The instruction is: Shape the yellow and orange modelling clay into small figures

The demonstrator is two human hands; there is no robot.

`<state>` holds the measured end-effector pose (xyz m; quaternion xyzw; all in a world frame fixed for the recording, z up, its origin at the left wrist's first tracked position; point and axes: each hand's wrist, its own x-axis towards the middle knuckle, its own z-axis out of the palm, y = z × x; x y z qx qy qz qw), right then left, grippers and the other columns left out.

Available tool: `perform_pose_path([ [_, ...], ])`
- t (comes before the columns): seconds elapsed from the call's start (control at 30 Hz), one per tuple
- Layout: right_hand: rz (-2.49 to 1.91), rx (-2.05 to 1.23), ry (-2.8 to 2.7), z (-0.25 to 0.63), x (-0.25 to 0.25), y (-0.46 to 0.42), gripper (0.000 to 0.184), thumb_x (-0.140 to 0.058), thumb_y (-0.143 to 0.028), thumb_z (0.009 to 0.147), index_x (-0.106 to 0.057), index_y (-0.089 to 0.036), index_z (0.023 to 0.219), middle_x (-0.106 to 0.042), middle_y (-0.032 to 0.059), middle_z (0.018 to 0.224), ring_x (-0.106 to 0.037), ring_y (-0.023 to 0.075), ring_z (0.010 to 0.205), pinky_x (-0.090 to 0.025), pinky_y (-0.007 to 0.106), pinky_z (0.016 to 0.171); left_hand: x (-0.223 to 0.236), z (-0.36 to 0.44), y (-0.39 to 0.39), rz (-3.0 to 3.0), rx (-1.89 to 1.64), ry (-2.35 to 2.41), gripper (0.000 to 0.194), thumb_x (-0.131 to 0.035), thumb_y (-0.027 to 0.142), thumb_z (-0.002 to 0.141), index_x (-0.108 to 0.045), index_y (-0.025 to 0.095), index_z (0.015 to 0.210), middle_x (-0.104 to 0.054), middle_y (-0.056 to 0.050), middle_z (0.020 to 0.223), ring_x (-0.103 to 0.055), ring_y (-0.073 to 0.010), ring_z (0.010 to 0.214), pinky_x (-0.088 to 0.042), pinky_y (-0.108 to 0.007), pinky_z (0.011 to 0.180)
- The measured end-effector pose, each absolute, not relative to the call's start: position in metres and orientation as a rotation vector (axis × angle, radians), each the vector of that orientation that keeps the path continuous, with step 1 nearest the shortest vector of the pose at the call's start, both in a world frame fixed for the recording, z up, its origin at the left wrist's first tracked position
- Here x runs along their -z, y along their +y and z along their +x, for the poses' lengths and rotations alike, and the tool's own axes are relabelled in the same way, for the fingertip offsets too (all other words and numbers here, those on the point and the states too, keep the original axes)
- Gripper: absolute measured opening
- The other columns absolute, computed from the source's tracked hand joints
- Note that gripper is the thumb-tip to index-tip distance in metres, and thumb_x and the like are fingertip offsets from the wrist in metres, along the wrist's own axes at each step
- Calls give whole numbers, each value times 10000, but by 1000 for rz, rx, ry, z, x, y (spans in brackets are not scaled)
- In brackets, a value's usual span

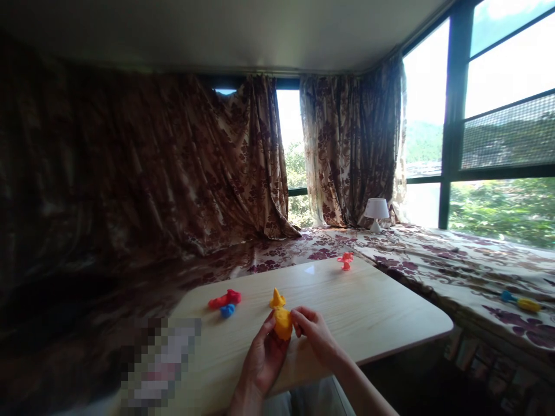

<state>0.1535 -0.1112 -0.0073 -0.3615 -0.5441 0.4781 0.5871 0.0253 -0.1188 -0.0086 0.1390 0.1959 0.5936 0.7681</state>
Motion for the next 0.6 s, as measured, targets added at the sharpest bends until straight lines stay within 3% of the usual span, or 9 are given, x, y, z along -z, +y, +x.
perform_pose_path([
  [0.13, -853, -1088, -1280, 152, 7, -110, 375, -617, -488, 704, -520, -166, 540, -419, -56, 483, -356, 88, 484, -291, 219, 494, 13, 24, -117, 318, -1291, 407, 412, -497, 26, 791, -528, 142, 1185, -689, -81, 932, -665, -156, 808, -530, -252, 716],
  [0.33, -869, -1076, -1262, 151, 11, -107, 422, -501, -524, 782, -557, -149, 595, -424, -45, 494, -380, 98, 502, -304, 226, 509, 14, 23, -119, 401, -1271, 367, 435, -493, 30, 782, -518, 140, 1202, -679, -90, 941, -652, -169, 856, -517, -254, 737],
  [0.43, -876, -1072, -1270, 153, 11, -108, 396, -559, -504, 751, -570, -143, 587, -438, -41, 506, -406, 107, 528, -317, 227, 525, 12, 24, -121, 452, -1254, 358, 441, -492, 20, 772, -531, 158, 1189, -681, -77, 949, -652, -165, 862, -514, -256, 758],
  [0.6, -882, -1063, -1266, 154, 11, -107, 352, -623, -481, 695, -588, -147, 593, -479, -31, 530, -426, 117, 548, -344, 229, 538, 7, 28, -124, 408, -1269, 385, 305, -495, 41, 791, -593, 129, 1066, -690, -78, 934, -661, -149, 821, -526, -249, 748],
])
